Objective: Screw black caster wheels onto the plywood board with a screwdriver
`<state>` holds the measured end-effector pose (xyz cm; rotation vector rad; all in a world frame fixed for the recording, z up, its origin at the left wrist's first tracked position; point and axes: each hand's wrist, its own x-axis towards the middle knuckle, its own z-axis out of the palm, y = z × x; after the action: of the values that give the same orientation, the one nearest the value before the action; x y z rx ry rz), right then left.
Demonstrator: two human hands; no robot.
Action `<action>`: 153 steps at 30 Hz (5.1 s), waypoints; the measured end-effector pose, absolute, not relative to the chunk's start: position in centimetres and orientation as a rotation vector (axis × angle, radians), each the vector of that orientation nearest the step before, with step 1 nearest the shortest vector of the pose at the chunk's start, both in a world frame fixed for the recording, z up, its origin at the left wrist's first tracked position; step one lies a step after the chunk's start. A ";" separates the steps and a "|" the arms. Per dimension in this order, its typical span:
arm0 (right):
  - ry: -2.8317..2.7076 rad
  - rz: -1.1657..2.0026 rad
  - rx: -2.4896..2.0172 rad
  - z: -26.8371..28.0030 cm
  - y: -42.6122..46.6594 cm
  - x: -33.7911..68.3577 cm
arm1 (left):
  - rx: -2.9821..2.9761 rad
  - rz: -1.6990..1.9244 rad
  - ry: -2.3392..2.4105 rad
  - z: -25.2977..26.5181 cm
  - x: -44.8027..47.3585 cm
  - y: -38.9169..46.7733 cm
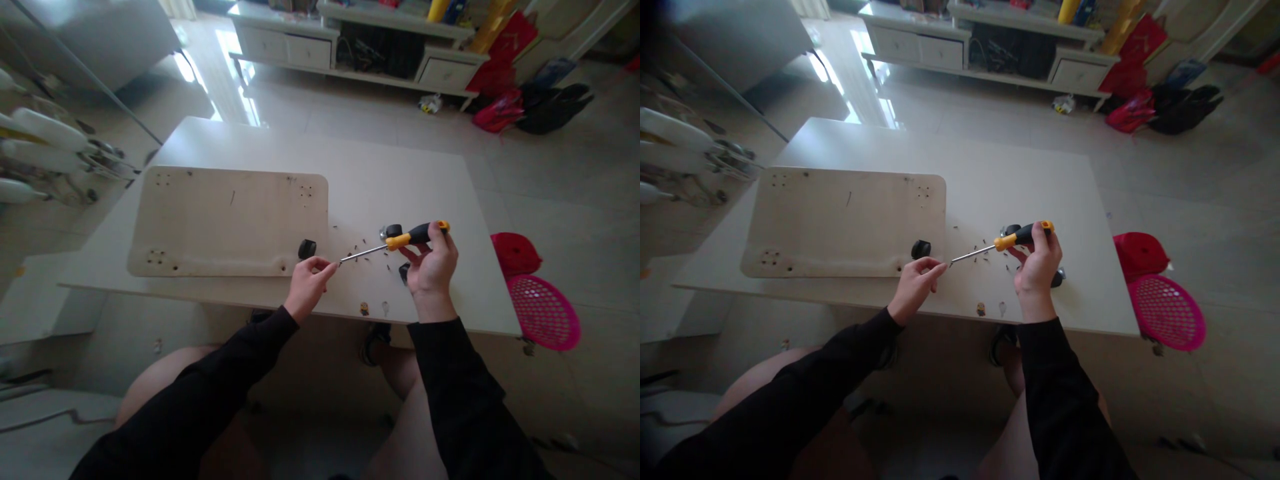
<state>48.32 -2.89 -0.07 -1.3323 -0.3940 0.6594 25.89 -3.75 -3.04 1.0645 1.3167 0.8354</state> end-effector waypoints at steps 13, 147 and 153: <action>-0.414 0.672 -1.325 0.2 -3.0 47.7 | 1.088 0.800 1.319 -4.0 26.3 -3.8; -1.115 0.815 -1.185 1.0 -3.2 39.8 | 2.384 0.121 1.483 -1.1 16.4 2.3; -1.189 0.814 -1.151 1.0 -3.2 39.7 | 2.364 0.118 1.452 -1.1 16.5 2.3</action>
<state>39.72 -3.21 0.98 -1.1510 -1.1891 0.8137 16.53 2.28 -1.05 2.3643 1.4522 0.1183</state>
